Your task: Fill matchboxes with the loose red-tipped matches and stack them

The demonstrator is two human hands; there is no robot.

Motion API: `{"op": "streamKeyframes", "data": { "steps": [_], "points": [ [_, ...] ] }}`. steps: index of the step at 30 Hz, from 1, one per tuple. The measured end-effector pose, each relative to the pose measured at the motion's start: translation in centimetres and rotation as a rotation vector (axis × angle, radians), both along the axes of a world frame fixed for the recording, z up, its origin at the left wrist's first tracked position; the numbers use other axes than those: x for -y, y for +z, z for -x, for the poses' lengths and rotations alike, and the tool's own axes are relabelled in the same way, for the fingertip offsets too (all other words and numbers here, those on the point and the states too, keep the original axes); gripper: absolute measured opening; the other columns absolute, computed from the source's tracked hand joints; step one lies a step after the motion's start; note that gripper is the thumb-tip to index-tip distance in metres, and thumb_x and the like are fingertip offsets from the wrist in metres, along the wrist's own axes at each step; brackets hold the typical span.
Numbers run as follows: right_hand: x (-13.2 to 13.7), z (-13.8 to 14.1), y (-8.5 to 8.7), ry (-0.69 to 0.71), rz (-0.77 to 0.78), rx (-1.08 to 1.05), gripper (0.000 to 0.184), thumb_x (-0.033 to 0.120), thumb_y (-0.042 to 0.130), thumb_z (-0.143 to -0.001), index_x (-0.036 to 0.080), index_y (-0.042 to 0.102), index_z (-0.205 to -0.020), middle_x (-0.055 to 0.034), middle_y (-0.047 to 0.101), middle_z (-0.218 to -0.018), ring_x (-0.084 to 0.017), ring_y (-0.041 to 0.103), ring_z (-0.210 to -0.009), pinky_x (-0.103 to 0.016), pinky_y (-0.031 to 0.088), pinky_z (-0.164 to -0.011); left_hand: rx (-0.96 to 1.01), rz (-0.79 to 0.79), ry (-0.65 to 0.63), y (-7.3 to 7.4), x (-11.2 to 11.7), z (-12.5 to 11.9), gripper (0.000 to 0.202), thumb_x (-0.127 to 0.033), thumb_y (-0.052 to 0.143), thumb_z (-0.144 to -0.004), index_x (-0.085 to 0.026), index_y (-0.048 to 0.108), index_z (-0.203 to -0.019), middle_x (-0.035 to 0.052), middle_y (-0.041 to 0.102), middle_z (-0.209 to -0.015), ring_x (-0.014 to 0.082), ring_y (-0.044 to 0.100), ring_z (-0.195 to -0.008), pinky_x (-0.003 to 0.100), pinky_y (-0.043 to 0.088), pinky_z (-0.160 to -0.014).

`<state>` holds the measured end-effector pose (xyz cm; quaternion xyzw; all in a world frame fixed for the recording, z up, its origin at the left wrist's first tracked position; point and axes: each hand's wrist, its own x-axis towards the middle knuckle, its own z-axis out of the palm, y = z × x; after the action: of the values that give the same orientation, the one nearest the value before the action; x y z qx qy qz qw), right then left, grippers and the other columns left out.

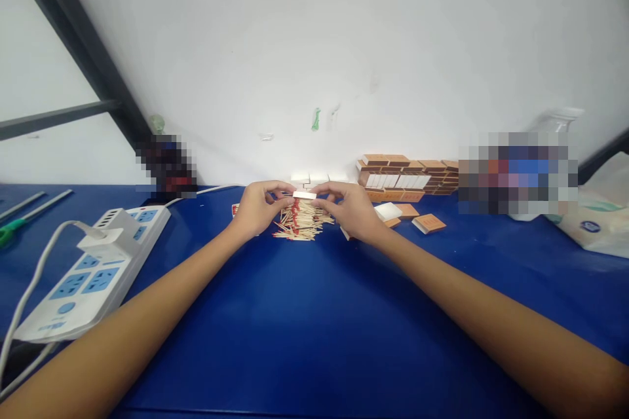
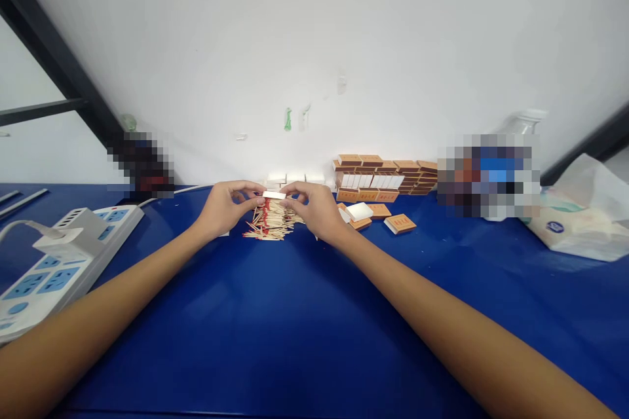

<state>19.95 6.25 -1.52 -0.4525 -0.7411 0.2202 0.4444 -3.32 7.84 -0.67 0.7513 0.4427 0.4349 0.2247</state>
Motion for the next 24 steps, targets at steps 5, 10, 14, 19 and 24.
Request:
{"op": "streamKeyframes", "data": {
  "steps": [5,10,14,19,24],
  "points": [
    [0.3,0.2,-0.5,-0.017,-0.201,0.069,0.020,0.033,0.074,-0.090,0.022,0.082,-0.105,0.0011,0.069,-0.067,-0.014,0.058,-0.060,-0.029,0.047,-0.067,-0.051,-0.150,-0.005,0.2,0.7,0.6,0.021,-0.018,0.081,-0.081,-0.027,0.081,-0.099,0.0015,0.075,-0.088,0.0178,0.065,-0.084,0.034,0.053,-0.081],
    [0.4,0.1,-0.9,-0.012,-0.372,0.101,0.020,0.026,0.069,-0.095,0.023,0.081,-0.111,-0.0046,0.081,-0.097,-0.018,0.071,-0.078,-0.032,0.055,-0.077,-0.138,-0.393,-0.067,0.0,0.9,0.9,0.019,-0.019,0.075,-0.090,-0.026,0.077,-0.107,0.0033,0.077,-0.099,0.0188,0.069,-0.092,0.035,0.056,-0.084],
    [0.4,-0.1,-1.0,0.007,-0.469,0.124,0.023,0.023,0.063,-0.098,0.025,0.079,-0.114,-0.0057,0.081,-0.111,-0.021,0.075,-0.101,-0.036,0.056,-0.093,-0.134,-0.478,-0.076,-0.2,1.0,0.8,0.016,-0.019,0.073,-0.092,-0.024,0.077,-0.107,0.0039,0.078,-0.100,0.0187,0.070,-0.094,0.035,0.057,-0.086],
    [1.0,0.4,-0.3,-0.046,-0.388,0.080,0.021,0.029,0.065,-0.097,0.025,0.079,-0.112,-0.0054,0.081,-0.106,-0.021,0.073,-0.092,-0.035,0.056,-0.084,-0.072,-0.377,-0.039,0.0,1.6,0.2,0.018,-0.019,0.074,-0.092,-0.022,0.076,-0.109,0.0038,0.079,-0.105,0.0172,0.071,-0.090,0.032,0.057,-0.082],
    [2.2,1.6,1.2,-0.082,-0.080,-0.209,0.026,0.043,0.069,-0.092,0.018,0.076,-0.099,-0.0065,0.077,-0.093,-0.016,0.065,-0.072,-0.029,0.051,-0.066,0.043,-0.203,-0.081,0.8,2.5,-0.4,0.022,-0.028,0.067,-0.098,-0.022,0.073,-0.119,0.0039,0.079,-0.108,0.0171,0.074,-0.092,0.029,0.058,-0.079]
  ]
}}
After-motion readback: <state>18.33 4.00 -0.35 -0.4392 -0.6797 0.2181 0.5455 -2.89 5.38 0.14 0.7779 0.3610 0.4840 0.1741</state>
